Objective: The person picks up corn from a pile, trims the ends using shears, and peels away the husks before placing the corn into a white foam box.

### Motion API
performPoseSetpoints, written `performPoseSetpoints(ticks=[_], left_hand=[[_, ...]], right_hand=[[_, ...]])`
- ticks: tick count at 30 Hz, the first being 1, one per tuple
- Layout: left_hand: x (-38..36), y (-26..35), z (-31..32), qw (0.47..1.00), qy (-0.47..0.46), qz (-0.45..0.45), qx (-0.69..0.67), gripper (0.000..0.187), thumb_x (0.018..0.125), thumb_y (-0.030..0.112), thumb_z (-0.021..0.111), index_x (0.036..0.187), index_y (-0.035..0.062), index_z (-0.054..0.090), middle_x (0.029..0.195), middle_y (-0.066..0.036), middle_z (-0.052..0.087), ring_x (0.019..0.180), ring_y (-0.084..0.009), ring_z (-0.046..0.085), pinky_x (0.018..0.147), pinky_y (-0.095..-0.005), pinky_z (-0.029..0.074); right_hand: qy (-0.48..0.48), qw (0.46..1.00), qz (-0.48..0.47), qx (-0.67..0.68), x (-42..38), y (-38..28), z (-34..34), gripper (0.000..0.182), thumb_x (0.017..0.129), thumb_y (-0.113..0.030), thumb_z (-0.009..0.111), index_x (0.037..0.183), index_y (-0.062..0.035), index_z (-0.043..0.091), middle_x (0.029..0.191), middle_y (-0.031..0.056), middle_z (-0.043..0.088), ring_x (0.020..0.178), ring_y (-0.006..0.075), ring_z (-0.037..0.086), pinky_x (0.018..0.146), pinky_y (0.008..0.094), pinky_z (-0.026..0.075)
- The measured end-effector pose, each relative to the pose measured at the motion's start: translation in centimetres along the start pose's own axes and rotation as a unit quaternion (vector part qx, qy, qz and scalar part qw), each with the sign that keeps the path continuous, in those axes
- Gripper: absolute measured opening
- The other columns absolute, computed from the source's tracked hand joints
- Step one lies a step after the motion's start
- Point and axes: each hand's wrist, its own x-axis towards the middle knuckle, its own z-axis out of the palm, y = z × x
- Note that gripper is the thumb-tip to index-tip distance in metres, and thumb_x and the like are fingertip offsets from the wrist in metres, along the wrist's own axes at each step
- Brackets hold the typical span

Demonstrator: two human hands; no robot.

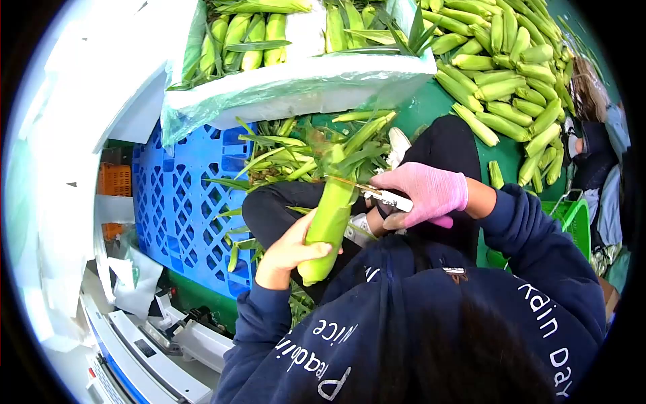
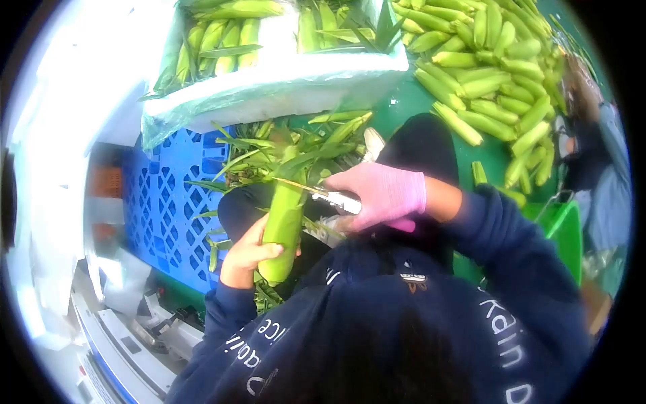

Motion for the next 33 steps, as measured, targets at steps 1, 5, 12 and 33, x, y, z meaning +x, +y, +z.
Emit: performPoseSetpoints(ticks=[1,5,12,33], left_hand=[[0.3,-0.5,-0.8,0.998,-0.048,0.001,-0.043,0.082,0.079,0.026,0.083,0.145,-0.0006,0.041,0.113,-0.014,0.064,0.093,-0.0251,0.069,0.086,-0.0386,0.057],[0.2,-1.4,0.7,0.974,-0.083,0.087,-0.19,0.086,0.077,0.037,0.087,0.141,-0.0022,0.044,0.109,-0.018,0.065,0.094,-0.0304,0.069,0.083,-0.0415,0.059],[3.3,1.1,-1.2,0.871,0.175,0.349,-0.297,0.069,0.087,0.047,0.075,0.136,0.0055,0.05,0.112,-0.01,0.061,0.113,-0.0261,0.06,0.105,-0.0532,0.046],[8.6,-1.1,-0.3,0.757,0.344,0.266,-0.488,0.062,0.101,0.06,0.047,0.132,0.0058,0.051,0.124,-0.013,0.064,0.115,-0.0294,0.063,0.101,-0.0466,0.053]], right_hand=[[0.013,0.999,0.004,0.051,-0.3,0.3,0.5,0.04,0.081,-0.027,0.075,0.11,-0.0033,0.061,0.087,0.0113,0.068,0.074,0.0205,0.065,0.07,0.033,0.053],[0.076,0.959,0.064,0.266,-0.9,0.2,2.1,0.033,0.092,-0.02,0.068,0.114,0.0021,0.056,0.08,0.0108,0.068,0.056,0.0159,0.063,0.052,0.0273,0.051],[0.07,0.77,0.045,0.633,-2.7,0.9,6.2,0.058,0.093,-0.015,0.063,0.143,0.0025,0.04,0.109,0.014,0.061,0.083,0.0273,0.065,0.074,0.0377,0.056],[0.153,0.973,0.018,0.174,3.5,1.8,6.8,0.038,0.081,-0.02,0.073,0.114,-0.005,0.06,0.085,0.0097,0.068,0.083,0.0221,0.069,0.076,0.0339,0.054]])
